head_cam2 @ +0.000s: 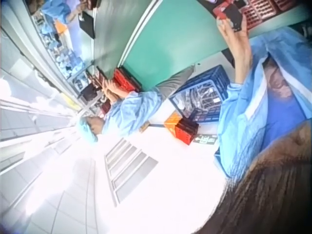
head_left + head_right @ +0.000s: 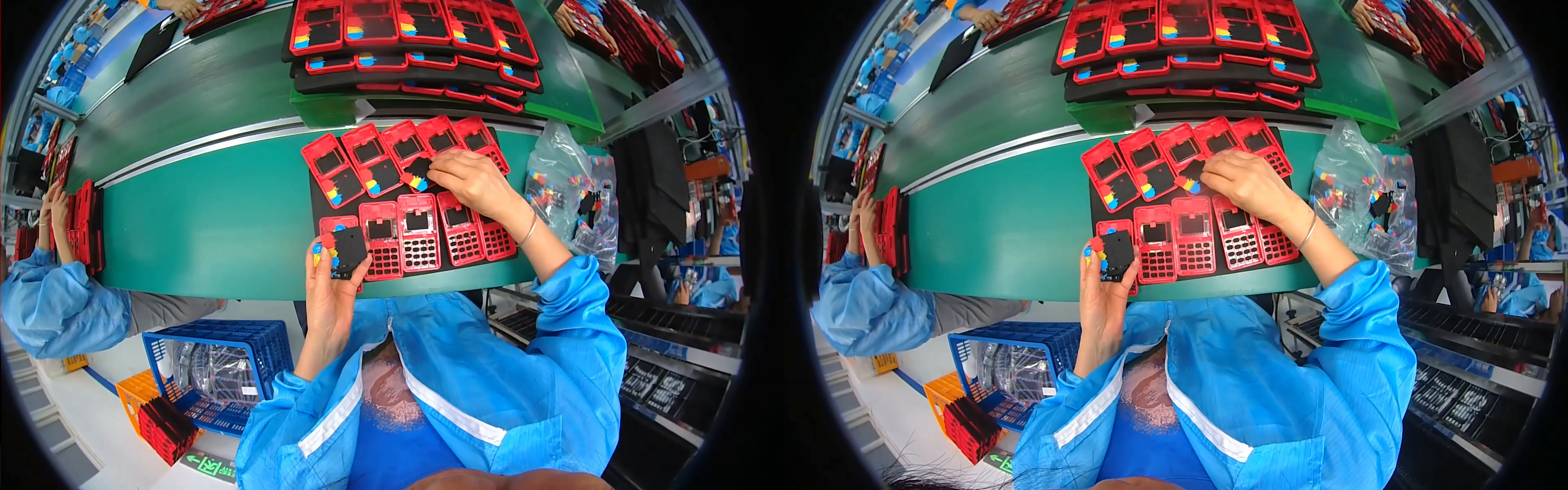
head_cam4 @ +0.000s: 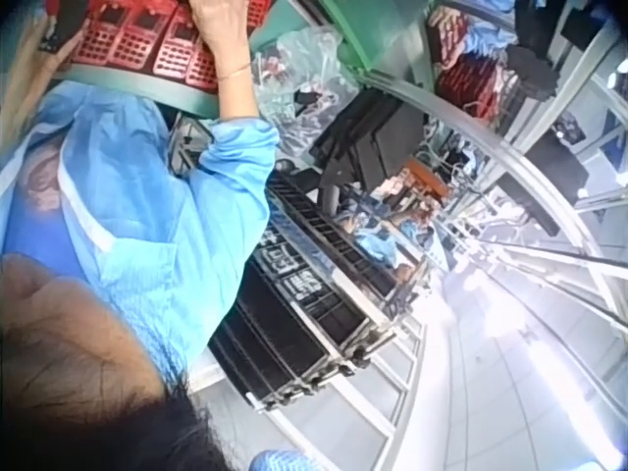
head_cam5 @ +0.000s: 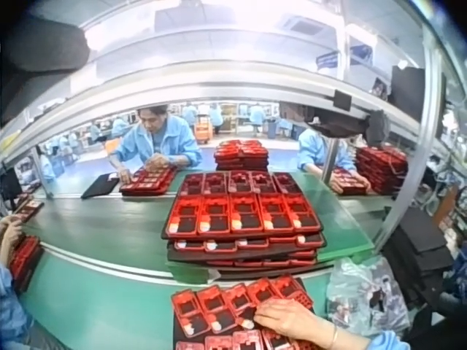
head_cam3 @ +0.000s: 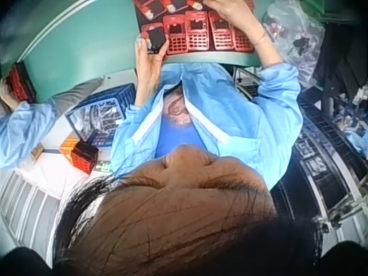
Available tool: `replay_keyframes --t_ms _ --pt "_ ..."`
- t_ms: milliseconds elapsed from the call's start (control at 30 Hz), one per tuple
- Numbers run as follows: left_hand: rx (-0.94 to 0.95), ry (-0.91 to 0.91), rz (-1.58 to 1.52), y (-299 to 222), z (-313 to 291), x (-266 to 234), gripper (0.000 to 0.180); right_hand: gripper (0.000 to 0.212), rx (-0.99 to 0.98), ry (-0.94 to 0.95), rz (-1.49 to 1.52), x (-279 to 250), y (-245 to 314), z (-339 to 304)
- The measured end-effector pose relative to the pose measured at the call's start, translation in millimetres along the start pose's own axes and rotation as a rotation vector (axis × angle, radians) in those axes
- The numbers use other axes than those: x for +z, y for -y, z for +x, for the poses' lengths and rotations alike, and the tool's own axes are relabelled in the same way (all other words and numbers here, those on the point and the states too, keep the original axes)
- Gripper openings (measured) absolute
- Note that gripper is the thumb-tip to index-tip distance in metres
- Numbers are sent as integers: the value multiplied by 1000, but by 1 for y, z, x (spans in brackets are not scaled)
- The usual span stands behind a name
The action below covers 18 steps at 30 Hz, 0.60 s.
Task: The person assembles buttons and components into electronic device housings by hand, taking them from trays and plastic bags and inserting them into the shells.
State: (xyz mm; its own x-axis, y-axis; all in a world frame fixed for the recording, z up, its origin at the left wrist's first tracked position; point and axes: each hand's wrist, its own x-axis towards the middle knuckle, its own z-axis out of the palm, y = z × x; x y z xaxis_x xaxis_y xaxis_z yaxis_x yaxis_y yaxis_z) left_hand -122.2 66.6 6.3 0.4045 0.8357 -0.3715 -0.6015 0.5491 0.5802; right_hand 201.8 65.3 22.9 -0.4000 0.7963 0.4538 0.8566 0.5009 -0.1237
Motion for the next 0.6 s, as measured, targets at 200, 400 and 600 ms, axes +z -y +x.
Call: replay_keyframes --t_ms 200,400,600 --pt "1 -40 21 1 1 0 32 24 -67 47 -147 4 7 -6" --pt "-2 -13 21 -1 -2 -1 31 25 10 224 -30 -3 4 5" --pt "3 -29 73 2 -2 -3 41 20 101 186 114 5 -13 7"
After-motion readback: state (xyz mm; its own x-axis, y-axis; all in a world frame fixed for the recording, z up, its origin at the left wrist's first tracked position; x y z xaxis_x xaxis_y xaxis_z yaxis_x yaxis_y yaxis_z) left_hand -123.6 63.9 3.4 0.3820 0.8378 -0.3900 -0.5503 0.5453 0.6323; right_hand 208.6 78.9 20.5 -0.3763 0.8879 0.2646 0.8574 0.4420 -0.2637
